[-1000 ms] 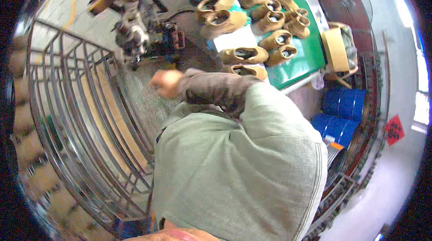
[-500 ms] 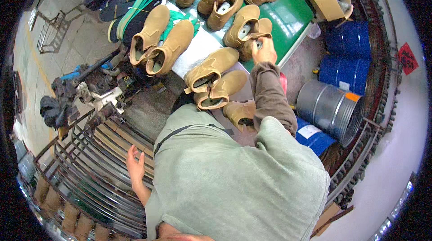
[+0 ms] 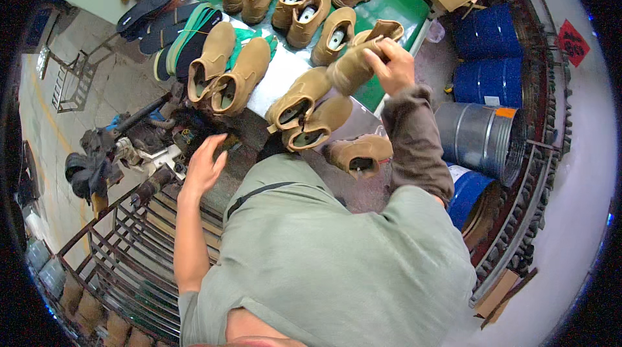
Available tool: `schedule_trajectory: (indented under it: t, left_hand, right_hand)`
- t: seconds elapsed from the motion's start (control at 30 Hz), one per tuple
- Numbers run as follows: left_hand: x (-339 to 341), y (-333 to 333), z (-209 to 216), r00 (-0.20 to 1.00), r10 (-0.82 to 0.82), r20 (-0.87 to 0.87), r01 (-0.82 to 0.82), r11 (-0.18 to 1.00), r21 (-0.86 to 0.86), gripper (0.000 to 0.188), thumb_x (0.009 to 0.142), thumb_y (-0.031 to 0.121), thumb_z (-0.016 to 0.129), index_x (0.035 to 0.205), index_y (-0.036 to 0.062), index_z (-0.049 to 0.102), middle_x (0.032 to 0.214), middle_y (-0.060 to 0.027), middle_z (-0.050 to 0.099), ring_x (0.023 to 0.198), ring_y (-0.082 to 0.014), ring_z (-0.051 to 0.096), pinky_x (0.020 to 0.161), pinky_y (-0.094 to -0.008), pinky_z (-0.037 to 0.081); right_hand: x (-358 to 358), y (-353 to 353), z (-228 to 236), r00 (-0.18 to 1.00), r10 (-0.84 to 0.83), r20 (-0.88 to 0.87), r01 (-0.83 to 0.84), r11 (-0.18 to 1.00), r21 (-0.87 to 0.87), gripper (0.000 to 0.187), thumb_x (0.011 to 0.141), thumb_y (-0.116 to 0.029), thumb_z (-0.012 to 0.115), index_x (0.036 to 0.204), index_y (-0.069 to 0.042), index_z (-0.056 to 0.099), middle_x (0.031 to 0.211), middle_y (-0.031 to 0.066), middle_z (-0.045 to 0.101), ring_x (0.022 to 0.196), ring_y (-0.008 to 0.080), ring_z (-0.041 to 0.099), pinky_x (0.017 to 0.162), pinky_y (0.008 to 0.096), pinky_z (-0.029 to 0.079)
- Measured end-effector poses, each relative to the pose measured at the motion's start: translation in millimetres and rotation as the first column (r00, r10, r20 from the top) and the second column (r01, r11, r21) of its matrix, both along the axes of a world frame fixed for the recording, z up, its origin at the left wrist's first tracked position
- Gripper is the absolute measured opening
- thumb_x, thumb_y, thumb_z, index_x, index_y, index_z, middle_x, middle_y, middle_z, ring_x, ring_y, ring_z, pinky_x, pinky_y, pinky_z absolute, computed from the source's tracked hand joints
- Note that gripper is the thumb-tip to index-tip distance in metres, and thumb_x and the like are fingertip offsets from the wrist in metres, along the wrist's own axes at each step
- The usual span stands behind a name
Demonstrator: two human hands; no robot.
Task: The person removes a plastic last from a tan boot using a machine-mounted hook, then places the boot onto a metal storage rack.
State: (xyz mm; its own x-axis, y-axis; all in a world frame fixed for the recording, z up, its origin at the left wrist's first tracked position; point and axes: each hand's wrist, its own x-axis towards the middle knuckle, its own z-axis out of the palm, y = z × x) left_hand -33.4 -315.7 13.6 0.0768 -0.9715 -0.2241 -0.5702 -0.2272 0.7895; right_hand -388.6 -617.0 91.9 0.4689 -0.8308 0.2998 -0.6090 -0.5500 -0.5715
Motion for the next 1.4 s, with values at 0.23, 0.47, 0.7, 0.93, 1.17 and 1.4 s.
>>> schedule_trajectory:
  t: [0.23,0.47,0.7,0.93,1.17,1.4]
  left_hand:
    - [-15,-54,35,0.861,-0.138,-0.489,-0.135,0.866,-0.482,0.037,0.097,0.025,0.053,0.124,-0.0006,0.058,0.126,-0.0177,0.061,0.115,-0.0293,0.06,0.102,-0.0352,0.043]
    - [33,160,46,0.526,0.024,-0.85,-0.324,0.93,-0.174,0.081,0.086,0.044,0.073,0.148,0.0052,0.037,0.14,-0.0068,0.05,0.13,-0.0173,0.044,0.109,-0.0339,0.036]
    - [-44,276,27,0.512,0.503,-0.696,-0.807,0.56,-0.188,0.113,0.065,0.009,0.092,0.155,0.0061,0.024,0.152,-0.0098,0.039,0.14,-0.0218,0.038,0.116,-0.0382,0.03]
    - [-42,267,-3,0.339,0.8,-0.495,-0.939,0.252,-0.235,0.108,0.068,0.023,0.09,0.154,0.0083,0.025,0.146,-0.0162,0.048,0.132,-0.0286,0.05,0.107,-0.0369,0.042]
    - [0,253,13,0.173,0.682,-0.711,-0.981,0.184,-0.061,0.096,0.078,0.017,0.084,0.152,0.0051,0.024,0.137,-0.015,0.052,0.125,-0.0241,0.053,0.106,-0.0369,0.044]
    - [49,265,53,0.142,0.619,-0.772,-0.939,0.331,0.093,0.091,0.08,0.021,0.083,0.147,-0.0035,0.026,0.132,-0.0167,0.056,0.122,-0.0231,0.055,0.106,-0.0367,0.044]
  right_hand:
    - [104,130,133,0.784,0.479,0.396,-0.601,0.746,0.287,0.021,0.085,-0.015,0.067,0.082,0.005,0.061,0.073,0.0076,0.054,0.064,0.0197,0.048,0.06,0.0343,0.039]
    - [286,189,78,0.743,0.1,0.662,-0.668,0.171,0.724,0.032,0.099,-0.032,0.057,0.099,-0.002,0.066,0.088,0.0042,0.068,0.077,0.0134,0.063,0.068,0.0281,0.05]
    - [379,283,9,0.718,0.251,0.649,-0.574,-0.313,0.756,0.06,0.1,-0.047,0.051,0.138,-0.001,0.048,0.126,0.0145,0.06,0.113,0.025,0.06,0.097,0.039,0.049]
    - [419,341,26,0.4,0.687,0.607,-0.809,-0.046,0.586,0.045,0.103,-0.033,0.049,0.135,-0.001,0.053,0.128,0.0094,0.059,0.12,0.0167,0.054,0.104,0.0297,0.039]
    - [492,383,2,0.544,0.837,0.063,-0.839,0.541,0.056,0.048,0.086,-0.05,0.069,0.108,-0.006,0.071,0.109,0.0171,0.067,0.1,0.0288,0.065,0.09,0.0379,0.05]
    - [548,381,-8,0.549,0.824,-0.14,-0.828,0.513,-0.226,0.037,0.085,-0.046,0.068,0.108,-0.017,0.073,0.111,0.0146,0.064,0.107,0.0361,0.058,0.096,0.045,0.047]
